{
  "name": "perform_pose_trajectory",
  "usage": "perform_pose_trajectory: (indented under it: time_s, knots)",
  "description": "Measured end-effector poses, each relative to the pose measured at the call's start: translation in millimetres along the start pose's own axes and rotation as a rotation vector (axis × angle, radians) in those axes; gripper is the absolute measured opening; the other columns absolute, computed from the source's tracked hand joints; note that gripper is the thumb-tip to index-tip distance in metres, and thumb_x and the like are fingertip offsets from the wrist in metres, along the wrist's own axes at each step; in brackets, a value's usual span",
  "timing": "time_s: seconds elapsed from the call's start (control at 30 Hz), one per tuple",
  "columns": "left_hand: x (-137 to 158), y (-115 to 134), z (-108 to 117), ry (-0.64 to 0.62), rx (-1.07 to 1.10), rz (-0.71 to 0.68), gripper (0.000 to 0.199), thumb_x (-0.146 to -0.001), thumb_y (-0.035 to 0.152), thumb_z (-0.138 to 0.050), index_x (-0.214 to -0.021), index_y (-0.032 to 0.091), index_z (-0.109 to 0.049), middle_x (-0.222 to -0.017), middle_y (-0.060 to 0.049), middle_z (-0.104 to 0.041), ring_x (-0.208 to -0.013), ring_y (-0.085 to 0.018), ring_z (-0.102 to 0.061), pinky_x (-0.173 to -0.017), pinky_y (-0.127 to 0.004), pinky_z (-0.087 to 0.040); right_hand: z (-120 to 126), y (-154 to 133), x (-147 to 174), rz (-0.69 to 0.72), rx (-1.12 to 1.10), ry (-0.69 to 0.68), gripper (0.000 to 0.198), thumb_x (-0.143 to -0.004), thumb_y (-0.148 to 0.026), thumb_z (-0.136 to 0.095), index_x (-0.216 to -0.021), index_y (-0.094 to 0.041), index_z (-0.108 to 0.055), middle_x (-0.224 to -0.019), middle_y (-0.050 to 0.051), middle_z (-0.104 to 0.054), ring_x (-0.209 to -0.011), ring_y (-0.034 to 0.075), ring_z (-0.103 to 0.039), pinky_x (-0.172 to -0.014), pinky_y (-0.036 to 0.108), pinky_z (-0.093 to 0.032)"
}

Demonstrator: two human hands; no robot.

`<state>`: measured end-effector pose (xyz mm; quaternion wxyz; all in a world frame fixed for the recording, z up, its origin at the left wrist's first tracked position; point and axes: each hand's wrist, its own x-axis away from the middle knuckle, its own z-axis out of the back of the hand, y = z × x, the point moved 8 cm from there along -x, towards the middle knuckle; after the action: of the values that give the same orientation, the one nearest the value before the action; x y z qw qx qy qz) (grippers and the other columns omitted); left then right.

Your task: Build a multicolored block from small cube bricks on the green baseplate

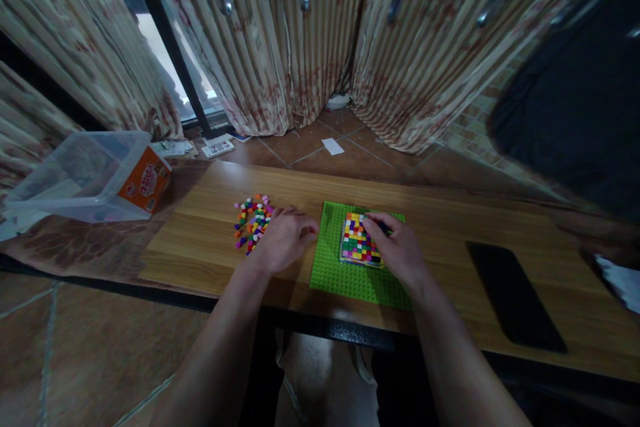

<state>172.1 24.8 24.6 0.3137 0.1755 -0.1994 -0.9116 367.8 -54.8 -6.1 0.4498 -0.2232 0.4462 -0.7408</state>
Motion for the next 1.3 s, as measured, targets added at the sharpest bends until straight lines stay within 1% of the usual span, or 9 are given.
perform_pose_trajectory:
  time_s: [0.1,0.2,0.37,0.47,0.7,0.93,1.0,1.1,1.3]
  knots:
    - [-4,15,4,0.1,0.122,-0.053,0.014,-0.086,0.012,-0.061,-0.089,0.021,-0.072,-0.09,-0.004,-0.072,-0.089,-0.019,-0.065,-0.084,-0.035,-0.047,0,-2,0,0.025,0.007,0.009,0.038,-0.082,-0.054,-0.06,-0.098,-0.022,-0.074,-0.096,0.006,-0.075,-0.089,0.024,-0.068,-0.083,0.039,-0.05]
    - [-9,35,2,0.173,0.184,-0.113,0.013,-0.088,0.014,-0.061,-0.094,0.02,-0.071,-0.09,-0.004,-0.072,-0.089,-0.019,-0.065,-0.085,-0.035,-0.048,0,-1,-1,0.033,0.014,0.015,0.038,-0.083,-0.053,-0.059,-0.098,-0.021,-0.073,-0.097,0.007,-0.075,-0.09,0.024,-0.068,-0.084,0.04,-0.05]
    - [-16,54,-6,0.241,0.121,-0.117,0.021,-0.087,0.013,-0.062,-0.106,0.021,-0.068,-0.096,-0.004,-0.074,-0.093,-0.022,-0.066,-0.089,-0.039,-0.047,-1,-1,-1,0.055,-0.006,0.008,0.038,-0.083,-0.053,-0.059,-0.099,-0.021,-0.073,-0.102,0.008,-0.075,-0.093,0.025,-0.068,-0.086,0.041,-0.05]
    - [-20,60,-11,0.241,0.073,-0.141,0.019,-0.088,0.015,-0.061,-0.104,0.021,-0.068,-0.097,-0.004,-0.074,-0.093,-0.022,-0.066,-0.089,-0.04,-0.046,0,-3,0,0.073,-0.003,0.017,0.037,-0.083,-0.052,-0.059,-0.097,-0.021,-0.073,-0.1,0.008,-0.075,-0.092,0.025,-0.068,-0.086,0.041,-0.05]
    - [-22,62,-15,0.226,0.035,-0.152,0.011,-0.09,0.019,-0.06,-0.09,0.023,-0.07,-0.09,-0.002,-0.073,-0.088,-0.02,-0.064,-0.091,-0.039,-0.041,-1,-4,1,0.076,-0.009,0.005,0.038,-0.084,-0.053,-0.058,-0.099,-0.021,-0.073,-0.1,0.008,-0.075,-0.092,0.024,-0.068,-0.085,0.04,-0.05]
    - [-25,60,-21,0.242,0.041,-0.14,0.019,-0.093,0.023,-0.055,-0.085,0.024,-0.072,-0.088,-0.002,-0.073,-0.087,-0.019,-0.062,-0.087,-0.036,-0.041,-1,-5,0,0.098,-0.002,0.002,0.038,-0.085,-0.053,-0.057,-0.1,-0.022,-0.072,-0.1,0.008,-0.075,-0.093,0.024,-0.067,-0.086,0.039,-0.05]
    - [-25,60,-22,0.245,0.034,-0.128,0.018,-0.093,0.023,-0.055,-0.086,0.024,-0.072,-0.086,-0.002,-0.073,-0.086,-0.019,-0.062,-0.087,-0.037,-0.041,-1,-4,0,0.098,-0.009,-0.002,0.039,-0.085,-0.053,-0.057,-0.1,-0.021,-0.072,-0.101,0.008,-0.074,-0.093,0.024,-0.067,-0.086,0.039,-0.05]
    - [-23,59,-21,0.27,0.031,-0.092,0.014,-0.09,0.02,-0.059,-0.097,0.024,-0.07,-0.09,-0.002,-0.074,-0.086,-0.02,-0.063,-0.09,-0.038,-0.042,-2,-3,0,0.086,-0.03,-0.019,0.04,-0.085,-0.054,-0.057,-0.101,-0.02,-0.072,-0.103,0.009,-0.074,-0.095,0.024,-0.067,-0.087,0.04,-0.05]
    - [-20,59,-21,0.299,-0.005,-0.008,0.025,-0.083,0.012,-0.06,-0.106,0.02,-0.065,-0.084,-0.003,-0.074,-0.084,-0.023,-0.064,-0.088,-0.039,-0.045,-2,-1,0,0.04,-0.096,0.01,0.04,-0.082,-0.052,-0.06,-0.102,-0.02,-0.072,-0.104,0.009,-0.074,-0.096,0.025,-0.067,-0.09,0.042,-0.05]
